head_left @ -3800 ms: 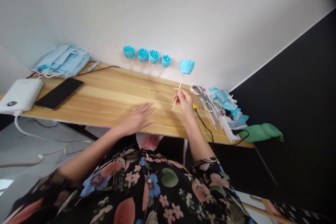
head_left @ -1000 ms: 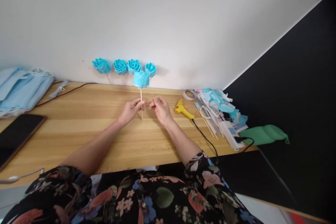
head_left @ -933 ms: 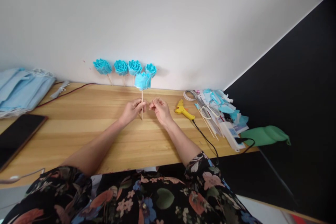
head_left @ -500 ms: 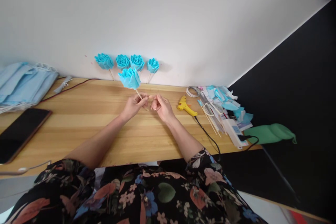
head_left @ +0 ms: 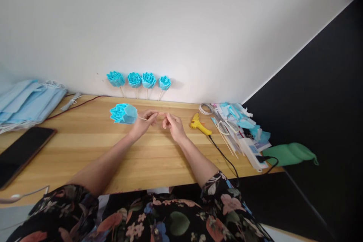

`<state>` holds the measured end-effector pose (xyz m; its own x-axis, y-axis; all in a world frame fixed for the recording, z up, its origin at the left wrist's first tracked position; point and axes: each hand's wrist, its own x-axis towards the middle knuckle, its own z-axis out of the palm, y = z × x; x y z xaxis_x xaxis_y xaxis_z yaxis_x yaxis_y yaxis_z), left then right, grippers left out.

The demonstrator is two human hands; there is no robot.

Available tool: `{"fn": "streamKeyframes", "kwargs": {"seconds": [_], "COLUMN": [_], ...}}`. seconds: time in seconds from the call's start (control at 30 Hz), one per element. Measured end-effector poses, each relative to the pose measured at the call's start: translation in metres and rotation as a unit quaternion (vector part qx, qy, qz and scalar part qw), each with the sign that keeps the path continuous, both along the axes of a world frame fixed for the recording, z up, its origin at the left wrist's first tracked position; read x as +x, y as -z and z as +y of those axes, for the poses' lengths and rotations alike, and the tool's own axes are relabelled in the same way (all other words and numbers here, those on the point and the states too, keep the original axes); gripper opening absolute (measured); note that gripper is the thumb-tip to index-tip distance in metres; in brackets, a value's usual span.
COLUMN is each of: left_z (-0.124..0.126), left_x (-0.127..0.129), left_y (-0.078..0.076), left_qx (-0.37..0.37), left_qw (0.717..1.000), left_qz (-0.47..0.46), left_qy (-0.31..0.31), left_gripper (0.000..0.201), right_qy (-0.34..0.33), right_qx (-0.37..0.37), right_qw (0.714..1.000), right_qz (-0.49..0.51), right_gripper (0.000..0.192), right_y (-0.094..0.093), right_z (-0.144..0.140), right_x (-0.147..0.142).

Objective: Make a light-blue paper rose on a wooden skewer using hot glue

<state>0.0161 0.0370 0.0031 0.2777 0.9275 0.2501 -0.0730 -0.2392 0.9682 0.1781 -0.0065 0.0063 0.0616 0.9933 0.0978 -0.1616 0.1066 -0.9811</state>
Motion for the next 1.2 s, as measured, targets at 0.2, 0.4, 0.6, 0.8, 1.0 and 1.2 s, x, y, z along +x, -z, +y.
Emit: {"fn": "streamKeyframes", "kwargs": {"seconds": [0.2,0.4,0.6,0.8,1.0,1.2], "left_z": [0.001,0.003,0.006,0.007,0.001,-0.005], "left_x": [-0.001,-0.002,-0.005,-0.004,-0.001,-0.002], "left_y": [-0.001,0.001,0.002,0.003,-0.001,-0.005], "left_qx": [-0.019,-0.037,-0.048,-0.057,-0.037,-0.007], "left_qw": [1.0,0.998,0.995,0.996,0.996,0.99], "left_qz": [0.011,0.031,0.049,0.061,0.081,0.121], "left_qy": [-0.019,-0.049,-0.07,-0.043,0.01,0.075], "left_gripper": [0.034,0.022,0.012,0.015,0.023,0.04], "right_qy": [-0.02,-0.071,-0.07,-0.019,0.114,0.099], "right_qx": [0.027,0.04,0.096,0.21,0.285,0.326], "right_qw": [0.999,0.989,0.959,0.928,0.889,0.867], "right_qz": [-0.033,-0.125,-0.259,-0.308,-0.34,-0.363], "right_gripper": [0.07,0.079,0.067,0.043,0.031,0.035], "right_y": [0.005,0.012,0.019,0.017,0.013,0.01], "right_z": [-0.001,-0.003,-0.007,-0.009,-0.004,-0.003], "right_x": [0.002,0.005,0.002,0.001,0.003,0.003]}}
